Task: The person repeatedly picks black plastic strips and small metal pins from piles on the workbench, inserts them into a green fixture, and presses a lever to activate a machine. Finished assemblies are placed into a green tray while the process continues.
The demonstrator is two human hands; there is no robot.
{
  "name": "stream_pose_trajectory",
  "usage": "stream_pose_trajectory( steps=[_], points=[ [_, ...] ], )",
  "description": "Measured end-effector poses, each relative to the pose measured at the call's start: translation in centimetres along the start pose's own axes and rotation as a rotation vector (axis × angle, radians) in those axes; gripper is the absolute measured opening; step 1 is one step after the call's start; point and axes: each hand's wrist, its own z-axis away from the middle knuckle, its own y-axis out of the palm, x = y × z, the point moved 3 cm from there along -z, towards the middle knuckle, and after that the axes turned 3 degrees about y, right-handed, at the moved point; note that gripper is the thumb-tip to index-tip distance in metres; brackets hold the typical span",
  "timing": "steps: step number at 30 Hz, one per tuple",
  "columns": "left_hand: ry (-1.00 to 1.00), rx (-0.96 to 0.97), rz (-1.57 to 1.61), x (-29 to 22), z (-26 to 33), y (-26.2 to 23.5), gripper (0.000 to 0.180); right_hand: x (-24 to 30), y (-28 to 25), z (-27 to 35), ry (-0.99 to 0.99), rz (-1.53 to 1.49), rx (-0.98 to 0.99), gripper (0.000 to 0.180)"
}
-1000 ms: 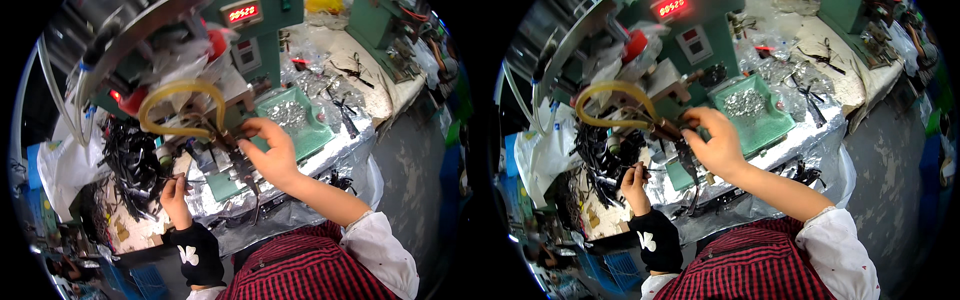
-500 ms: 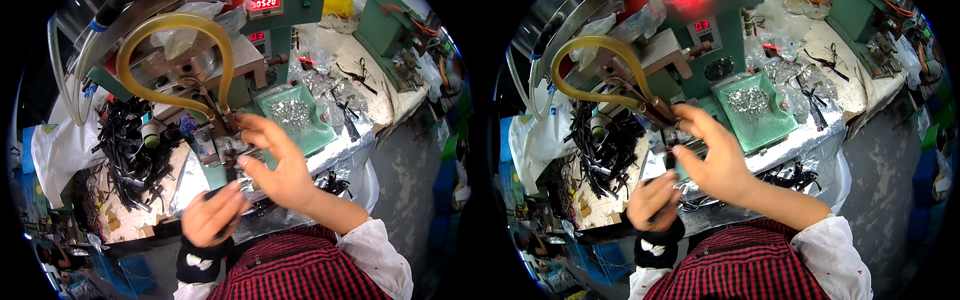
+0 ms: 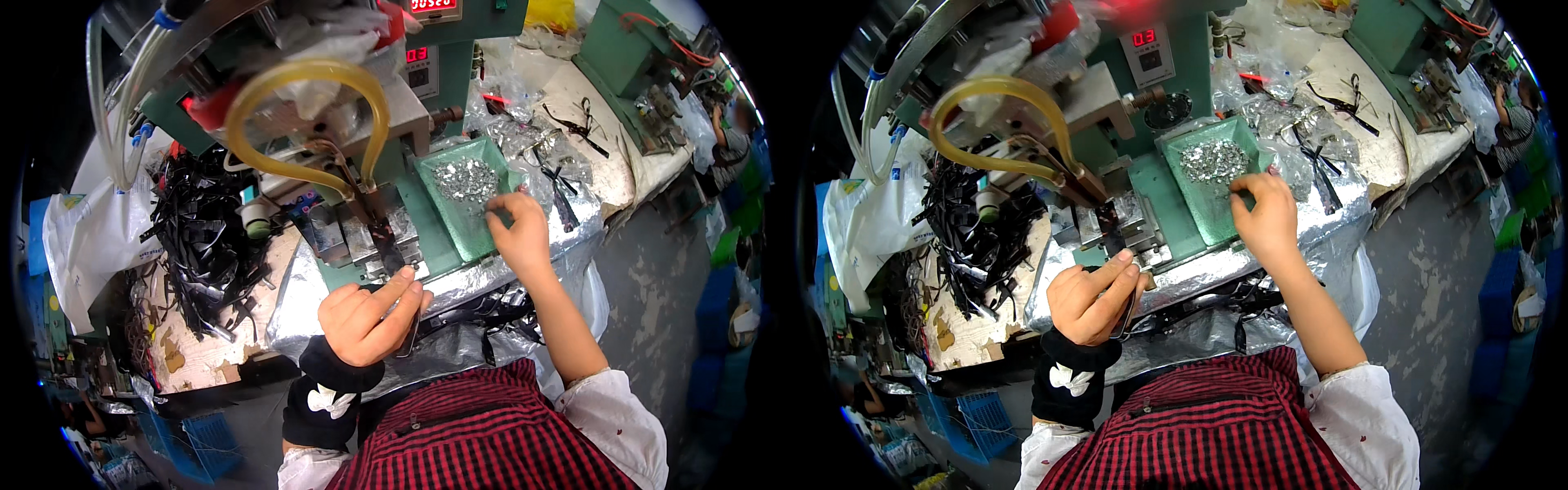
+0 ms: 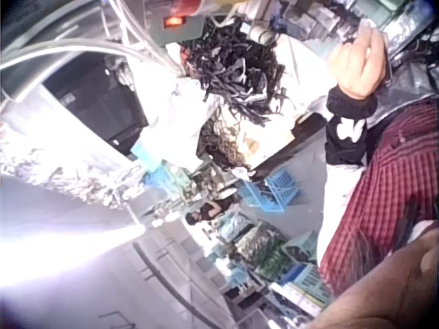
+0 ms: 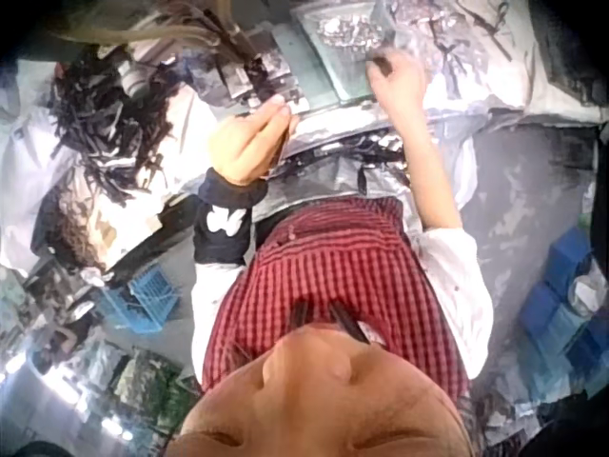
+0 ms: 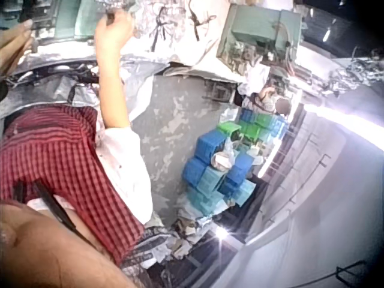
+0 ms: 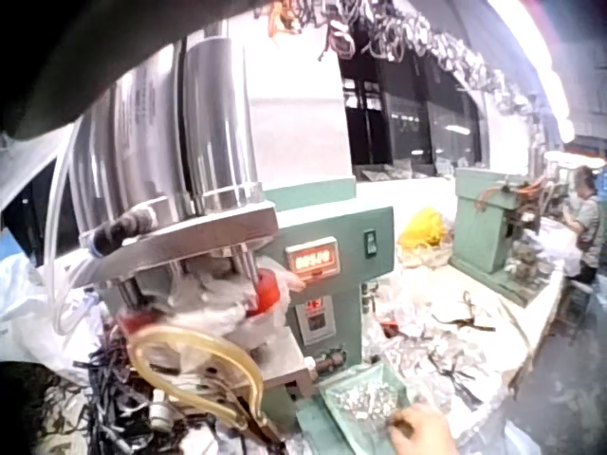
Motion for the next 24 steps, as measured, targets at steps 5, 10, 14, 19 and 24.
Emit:
stream_pose_trajectory(
  steps=[5, 10, 14, 19, 24],
  points=[
    [-0.15, -0.013, 0.034, -0.9, 0.9, -0.6, 0.041, 1.5, 1.4, 0.2, -0.139, 0.159, -0.015, 0.011],
    [-0.288, 0.037, -0.015, -3.5, 4.6, -3.3, 0.044, 1.4, 2.8, -0.1, -0.205, 0.264, -0.092, 0.008],
    [-0.644, -0.192, -0.408, -1.8, 6.5, -9.6, 0.018, 0.2, 2.3, 0.6, 0.091, -0.031, -0.066, 0.01],
    [-0.579, 0.162, -0.695, 8.3, 9.4, -10.9, 0.014, 0.4, 2.9, -1.1, 0.166, -0.255, -0.023, 0.014],
    [-0.577, 0.547, -0.926, 15.7, 19.9, -7.8, 0.009, 0.9, 3.6, -0.9, 0.16, -0.329, 0.035, 0.016]
  ],
)
